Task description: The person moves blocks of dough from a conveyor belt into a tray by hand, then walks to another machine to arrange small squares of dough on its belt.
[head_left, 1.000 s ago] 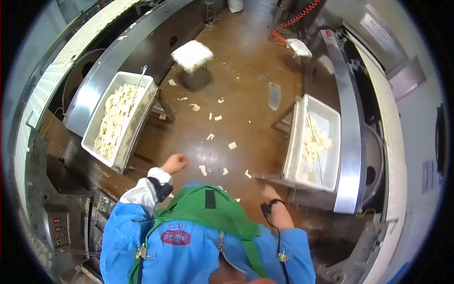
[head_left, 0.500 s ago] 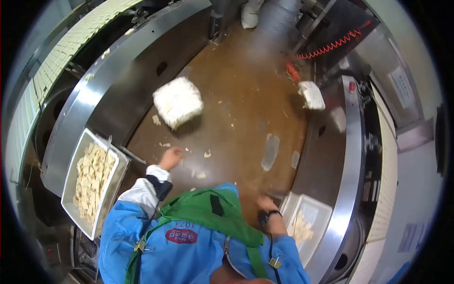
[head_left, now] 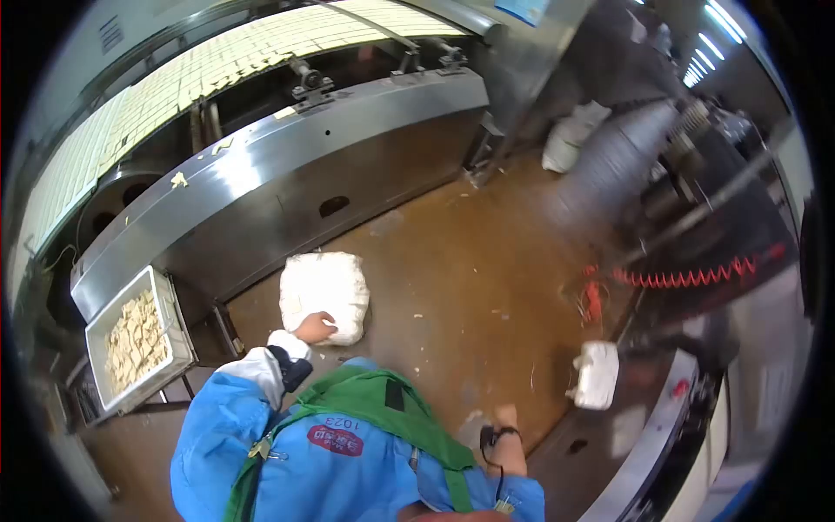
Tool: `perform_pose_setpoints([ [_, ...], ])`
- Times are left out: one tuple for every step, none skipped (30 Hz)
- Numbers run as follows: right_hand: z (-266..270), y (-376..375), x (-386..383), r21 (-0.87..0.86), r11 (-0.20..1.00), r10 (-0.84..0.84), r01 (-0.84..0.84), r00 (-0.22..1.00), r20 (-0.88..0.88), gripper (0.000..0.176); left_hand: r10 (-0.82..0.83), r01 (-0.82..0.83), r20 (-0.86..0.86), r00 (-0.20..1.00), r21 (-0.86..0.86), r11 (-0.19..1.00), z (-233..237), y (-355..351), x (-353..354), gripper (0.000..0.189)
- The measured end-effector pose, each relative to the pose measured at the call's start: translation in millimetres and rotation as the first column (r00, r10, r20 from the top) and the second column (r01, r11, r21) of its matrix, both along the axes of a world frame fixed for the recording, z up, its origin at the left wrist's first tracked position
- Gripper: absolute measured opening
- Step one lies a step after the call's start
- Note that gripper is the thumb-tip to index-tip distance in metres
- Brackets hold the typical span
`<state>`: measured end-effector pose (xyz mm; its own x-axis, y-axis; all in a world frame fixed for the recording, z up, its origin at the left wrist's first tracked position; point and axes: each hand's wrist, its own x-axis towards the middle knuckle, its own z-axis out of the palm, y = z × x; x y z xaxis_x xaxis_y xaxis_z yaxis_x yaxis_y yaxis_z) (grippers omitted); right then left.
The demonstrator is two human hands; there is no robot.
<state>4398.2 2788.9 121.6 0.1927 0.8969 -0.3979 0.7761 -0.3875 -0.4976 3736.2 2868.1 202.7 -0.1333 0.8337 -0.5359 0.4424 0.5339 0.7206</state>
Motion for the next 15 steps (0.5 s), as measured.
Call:
perform_pose_setpoints([
  [18, 117, -28, 0.024, 0.998, -0.062, 0.06, 0.994, 0.09, 0.055, 0.109, -0.109, 0.0, 0.994, -0.001, 0.994, 8, 18, -11, 0.034],
  [31, 199, -50, 0.047, 0.998, -0.044, 0.043, 0.999, 0.03, 0.055, 0.217, -0.217, 0.003, 0.976, -0.016, 0.976, 13, 35, -23, 0.035],
  [53, 272, -73, 0.117, 0.992, 0.05, -0.042, 0.997, -0.061, 0.055, 0.32, -0.32, 0.004, 0.947, -0.031, 0.947, 14, 56, -32, 0.035],
  [76, 338, -103, 0.213, 0.969, 0.13, -0.124, 0.991, -0.012, 0.054, 0.392, -0.391, 0.023, 0.92, -0.013, 0.92, 4, 76, -43, 0.035],
  [100, 386, -138, 0.3, 0.932, 0.2, -0.202, 0.979, 0.037, 0.053, 0.455, -0.454, 0.051, 0.889, -0.02, 0.891, -8, 98, -49, 0.035],
  [122, 422, -168, 0.29, 0.926, 0.248, -0.244, 0.969, 0.022, 0.053, 0.514, -0.514, 0.074, 0.854, -0.026, 0.857, -20, 122, -57, 0.035],
  [146, 455, -199, 0.283, 0.914, 0.301, -0.289, 0.954, 0.004, 0.052, 0.575, -0.576, 0.095, 0.812, -0.029, 0.817, -30, 143, -66, 0.035],
  [161, 504, -242, 0.3, 0.888, 0.369, -0.348, 0.929, -0.016, 0.051, 0.613, -0.611, 0.128, 0.78, -0.06, 0.789, -38, 172, -69, 0.038],
  [158, 535, -273, 0.337, 0.844, 0.458, -0.418, 0.888, -0.045, 0.051, 0.64, -0.653, 0.271, 0.719, -0.052, 0.756, -90, 193, -84, 0.039],
  [159, 564, -294, 0.368, 0.79, 0.545, -0.491, 0.837, -0.055, 0.05, 0.659, -0.689, 0.355, 0.663, -0.054, 0.723, -79, 211, -71, 0.039],
  [162, 598, -324, 0.405, 0.725, 0.632, -0.558, 0.772, -0.069, 0.05, 0.673, -0.729, 0.432, 0.6, -0.049, 0.683, -62, 238, -61, 0.039],
  [184, 617, -356, 0.395, 0.694, 0.679, -0.602, 0.729, -0.081, 0.047, 0.693, -0.738, 0.39, 0.606, -0.048, 0.673, -52, 254, -48, 0.039],
  [189, 648, -384, 0.422, 0.648, 0.727, -0.634, 0.68, -0.096, 0.046, 0.709, -0.746, 0.342, 0.617, -0.033, 0.665, -36, 277, -44, 0.038],
  [191, 675, -410, 0.452, 0.606, 0.768, -0.655, 0.63, -0.116, 0.045, 0.721, -0.749, 0.288, 0.631, -0.016, 0.662, -19, 297, -41, 0.038],
  [195, 702, -439, 0.487, 0.563, 0.804, -0.668, 0.58, -0.134, 0.043, 0.736, -0.763, 0.29, 0.611, -0.03, 0.645, 5, 317, -37, 0.036],
])
